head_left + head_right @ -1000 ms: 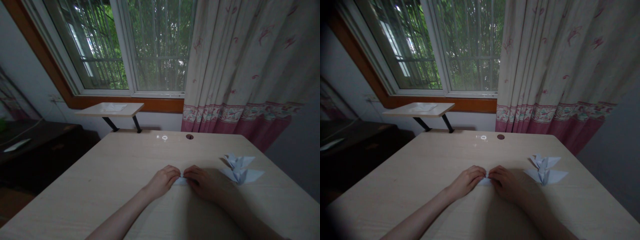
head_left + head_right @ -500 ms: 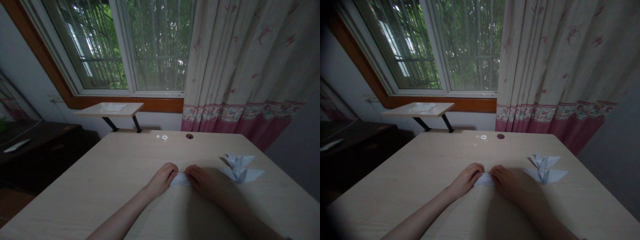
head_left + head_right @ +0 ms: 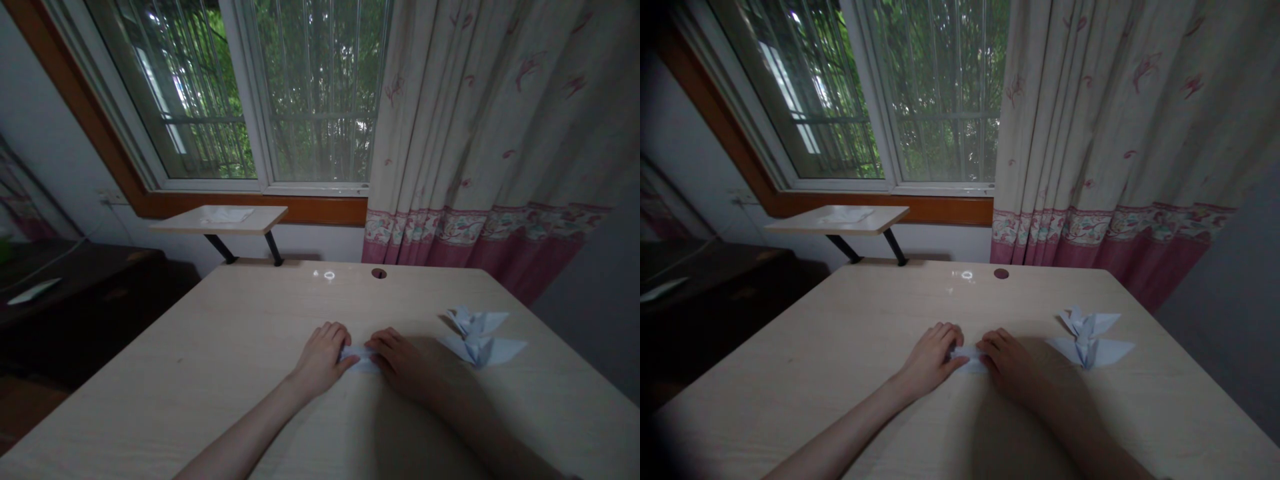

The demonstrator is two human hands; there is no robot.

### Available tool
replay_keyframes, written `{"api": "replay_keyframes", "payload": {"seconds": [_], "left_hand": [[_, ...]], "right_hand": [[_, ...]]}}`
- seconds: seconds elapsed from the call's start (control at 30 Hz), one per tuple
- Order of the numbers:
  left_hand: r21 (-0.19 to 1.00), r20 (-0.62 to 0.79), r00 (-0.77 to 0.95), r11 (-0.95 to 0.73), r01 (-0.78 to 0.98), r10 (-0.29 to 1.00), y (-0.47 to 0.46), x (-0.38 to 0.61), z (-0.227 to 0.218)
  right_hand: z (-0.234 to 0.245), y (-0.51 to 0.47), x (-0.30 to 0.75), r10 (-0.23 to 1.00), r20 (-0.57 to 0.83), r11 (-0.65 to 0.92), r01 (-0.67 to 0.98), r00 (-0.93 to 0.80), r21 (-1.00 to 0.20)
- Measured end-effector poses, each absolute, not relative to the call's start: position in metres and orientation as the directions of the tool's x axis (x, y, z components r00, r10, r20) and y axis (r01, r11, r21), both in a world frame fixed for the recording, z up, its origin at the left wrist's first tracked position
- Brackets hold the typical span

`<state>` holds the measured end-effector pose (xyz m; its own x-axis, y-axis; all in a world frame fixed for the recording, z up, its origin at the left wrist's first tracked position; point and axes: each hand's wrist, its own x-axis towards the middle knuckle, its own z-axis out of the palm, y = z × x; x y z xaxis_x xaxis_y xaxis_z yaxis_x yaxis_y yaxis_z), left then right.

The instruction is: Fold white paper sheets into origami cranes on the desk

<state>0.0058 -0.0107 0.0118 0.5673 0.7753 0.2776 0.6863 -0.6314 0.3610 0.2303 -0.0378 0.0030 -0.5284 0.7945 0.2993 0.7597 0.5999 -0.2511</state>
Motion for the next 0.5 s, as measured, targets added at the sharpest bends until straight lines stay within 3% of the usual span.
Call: {"api": "replay_keyframes", "payload": {"seconds": [0.33, 0.5], "left_hand": [[0.4, 0.32, 0.573, -0.656, 0.64, 0.755, -0.0109, 0.0066, 0.0118], [0.415, 0.337, 0.587, -0.676, 0.609, 0.736, -0.0114, 0.0063, 0.0106]], "right_hand": [[0.0054, -0.0409, 0.2305, 0.791, 0.369, 0.595, 0.754, -0.488, -0.277], [-0.002, -0.0389, 0.2333, 0.727, 0.38, 0.663, 0.729, -0.572, -0.171]]}}
